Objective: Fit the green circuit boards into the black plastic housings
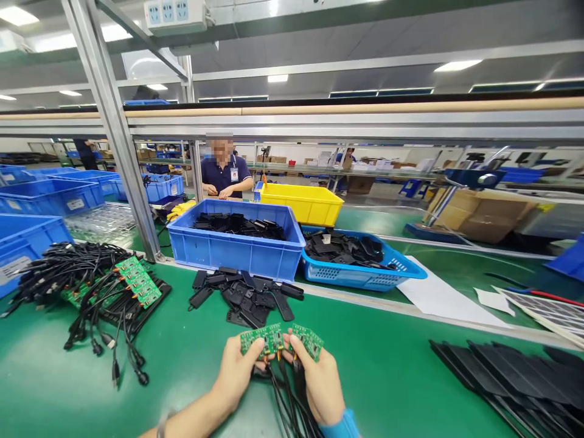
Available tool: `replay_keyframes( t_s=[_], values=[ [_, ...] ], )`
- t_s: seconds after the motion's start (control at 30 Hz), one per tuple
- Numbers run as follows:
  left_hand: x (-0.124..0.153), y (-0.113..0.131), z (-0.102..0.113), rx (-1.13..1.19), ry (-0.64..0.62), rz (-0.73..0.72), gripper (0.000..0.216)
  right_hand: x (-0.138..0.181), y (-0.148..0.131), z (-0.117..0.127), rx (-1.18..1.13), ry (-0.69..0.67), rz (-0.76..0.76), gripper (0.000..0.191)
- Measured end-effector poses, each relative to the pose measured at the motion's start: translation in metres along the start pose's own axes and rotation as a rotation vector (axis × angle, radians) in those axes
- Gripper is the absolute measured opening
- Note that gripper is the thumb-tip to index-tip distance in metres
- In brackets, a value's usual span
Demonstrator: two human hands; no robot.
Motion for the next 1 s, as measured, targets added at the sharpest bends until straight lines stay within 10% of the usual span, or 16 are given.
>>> replay_keyframes(
  t_s=[0.3,0.73,1.0],
  values=[
    [0.000,-0.004,-0.004,0.066,-0.174,0.088,0.045,0.023,-0.001,-0.024,0.077,-0.302,0.030,0.040],
    [0.000,-0.002,-0.004,-0.248,-0.022,-0.130,0.023,0.022,0.003,-0.012,0.348,-0.131,0.288,0.040],
    [0.000,0.009,-0.007,-0.233,-0.090,-0.142,0.026,0.019,-0.001,-0.017,0.169,-0.094,0.160,0.040]
  ],
)
Point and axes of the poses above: each hand's wrist, its own x-axis away from the middle knuckle, its own z-axis out of the back of the hand, y = z × x, the point moved 5 cm from there along -x, towards the middle knuckle, and after that the axes turned 5 degrees about y, right-handed, at the moved point
